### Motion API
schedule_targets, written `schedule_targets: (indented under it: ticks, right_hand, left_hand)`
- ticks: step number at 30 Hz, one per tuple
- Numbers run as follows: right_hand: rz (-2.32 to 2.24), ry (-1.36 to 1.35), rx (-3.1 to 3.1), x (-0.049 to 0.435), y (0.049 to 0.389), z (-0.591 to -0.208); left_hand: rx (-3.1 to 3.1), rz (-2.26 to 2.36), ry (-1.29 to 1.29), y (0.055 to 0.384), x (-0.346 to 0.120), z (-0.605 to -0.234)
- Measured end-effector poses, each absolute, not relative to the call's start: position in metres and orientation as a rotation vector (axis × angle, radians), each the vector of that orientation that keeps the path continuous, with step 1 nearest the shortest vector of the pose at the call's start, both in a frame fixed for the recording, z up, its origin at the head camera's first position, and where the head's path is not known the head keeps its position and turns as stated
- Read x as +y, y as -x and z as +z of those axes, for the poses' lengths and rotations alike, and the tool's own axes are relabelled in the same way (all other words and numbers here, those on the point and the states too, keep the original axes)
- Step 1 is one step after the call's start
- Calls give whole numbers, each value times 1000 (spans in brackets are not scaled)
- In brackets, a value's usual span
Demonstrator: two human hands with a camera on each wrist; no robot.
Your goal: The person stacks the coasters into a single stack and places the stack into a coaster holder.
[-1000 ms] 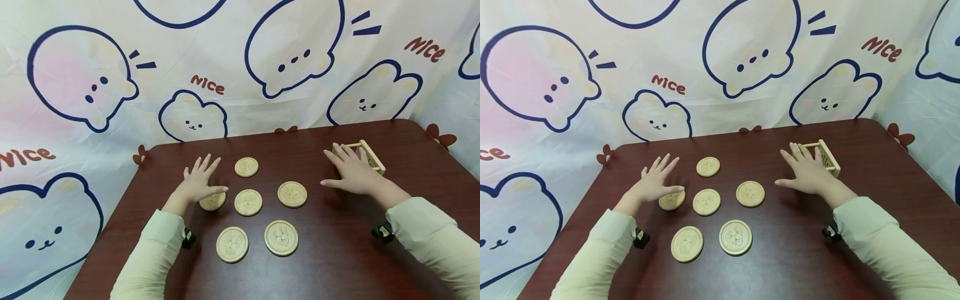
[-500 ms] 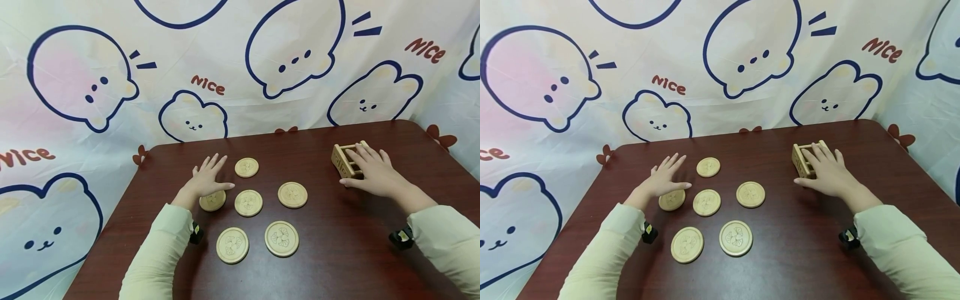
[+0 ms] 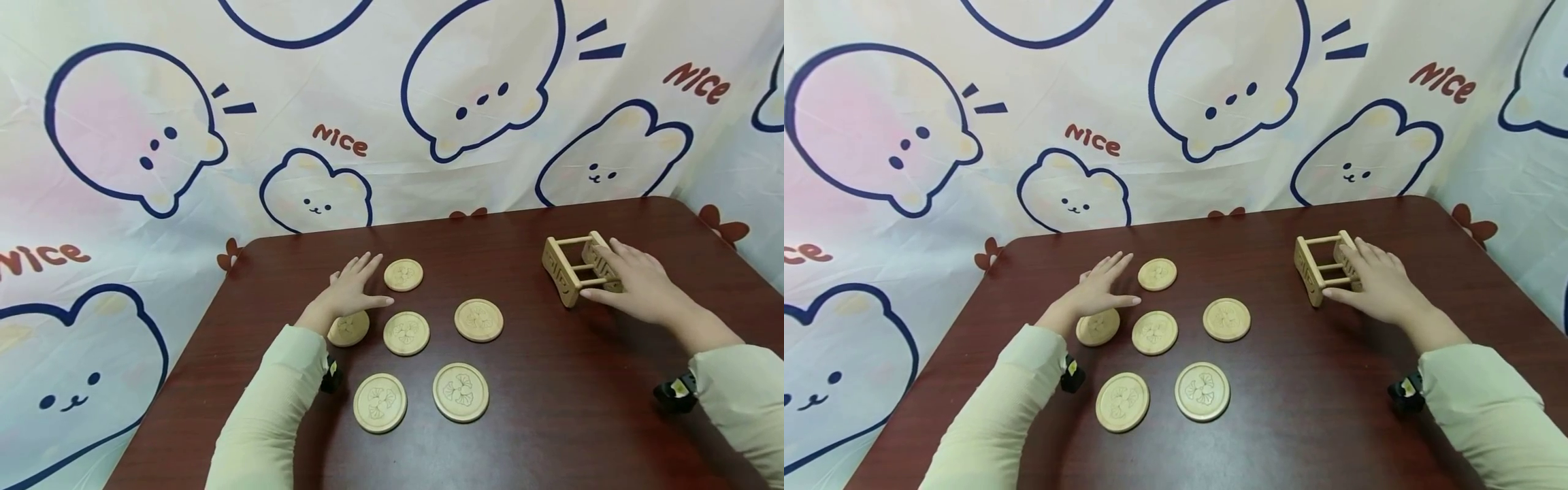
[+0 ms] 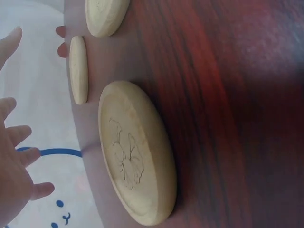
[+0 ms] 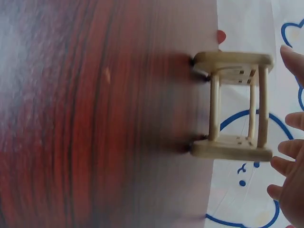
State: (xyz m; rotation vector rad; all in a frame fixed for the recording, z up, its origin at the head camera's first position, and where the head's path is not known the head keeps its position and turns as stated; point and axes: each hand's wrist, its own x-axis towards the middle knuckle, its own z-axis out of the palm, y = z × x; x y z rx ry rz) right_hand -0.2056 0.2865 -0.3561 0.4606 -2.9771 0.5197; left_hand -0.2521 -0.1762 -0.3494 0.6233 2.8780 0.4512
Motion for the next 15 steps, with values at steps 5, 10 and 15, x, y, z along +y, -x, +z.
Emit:
schedule_targets:
  ticks: [5,10,15]
  right_hand:
    - [599,-457,-2973,296,207,-362]
    - [702,-481,-2941,303,210,-366]
    - [820,-445,-2962,309,212,-369]
  left_hand:
    - [2855,470,-631,258,-170,-354]
    - [2835,464,-605,264,-163,-356]
    - [2800,476,-591,271,-157,-361]
